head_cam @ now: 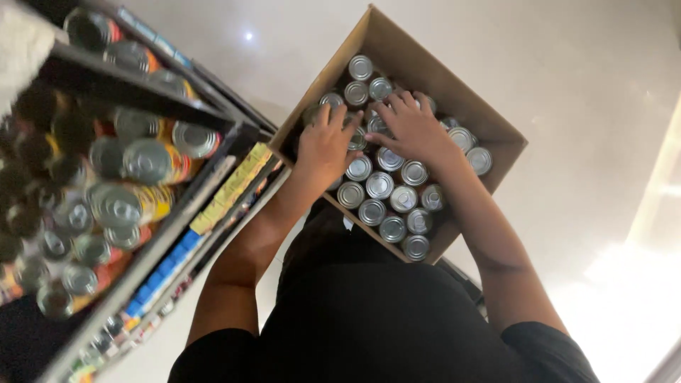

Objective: The person is removing canned goods from a shelf and placing them into a cardboard box.

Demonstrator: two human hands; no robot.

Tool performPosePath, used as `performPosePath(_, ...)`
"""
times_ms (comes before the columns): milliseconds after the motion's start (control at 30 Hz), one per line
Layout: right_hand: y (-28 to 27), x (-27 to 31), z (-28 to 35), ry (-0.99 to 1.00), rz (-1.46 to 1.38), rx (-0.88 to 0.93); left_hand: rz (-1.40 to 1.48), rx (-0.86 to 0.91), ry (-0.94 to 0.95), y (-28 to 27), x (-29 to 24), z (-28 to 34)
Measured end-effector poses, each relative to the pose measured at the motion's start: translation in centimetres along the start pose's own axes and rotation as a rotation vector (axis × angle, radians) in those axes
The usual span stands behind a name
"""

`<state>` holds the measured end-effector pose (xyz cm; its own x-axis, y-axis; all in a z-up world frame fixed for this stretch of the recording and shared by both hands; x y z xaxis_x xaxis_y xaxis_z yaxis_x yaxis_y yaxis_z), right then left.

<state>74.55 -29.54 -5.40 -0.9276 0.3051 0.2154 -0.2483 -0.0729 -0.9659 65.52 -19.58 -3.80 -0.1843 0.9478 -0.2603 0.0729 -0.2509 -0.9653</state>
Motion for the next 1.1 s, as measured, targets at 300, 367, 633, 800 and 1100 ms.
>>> performPosePath(300, -4.2, 11.9, 6.6, -0.389, -0.197, -0.210, 0.244, -0.299, -0.204, -2.9, -3.2, 11.7)
performPosePath(367, -3.6, 14.0, 8.0, -0.416, -0.232, -0.174, 0.314, -0.368, -0.281, -4.2, -4.1, 15.4)
performPosePath(633, -0.8, 21.6, 12.0, -0.564, -0.254, -0.047, 0.324, -0.481, -0.569, -3.3, -5.1, 29.1)
performPosePath(800, -0.1, 26.6, 13.2, -0.685, -0.188, -0.030, 0.294, -0.534, -0.714, -2.0, -4.5, 37.2)
performPosePath(1100, 8.3, 40.4, 11.9, -0.947, -0.153, 0.096, 0.239, -0.542, -0.917, 0.1, -0.5, 52.2)
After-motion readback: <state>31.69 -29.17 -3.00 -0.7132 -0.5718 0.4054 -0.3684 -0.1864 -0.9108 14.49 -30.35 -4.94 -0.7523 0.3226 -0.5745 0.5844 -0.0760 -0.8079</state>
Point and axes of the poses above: each hand's wrist, its own z-axis away from the middle knuckle, its own y-axis out of the palm, x = y × z, the point moved 9 cm from there along -z, towards the middle knuckle, and after that the axes turned 9 degrees about -y, right-handed, at the moved point
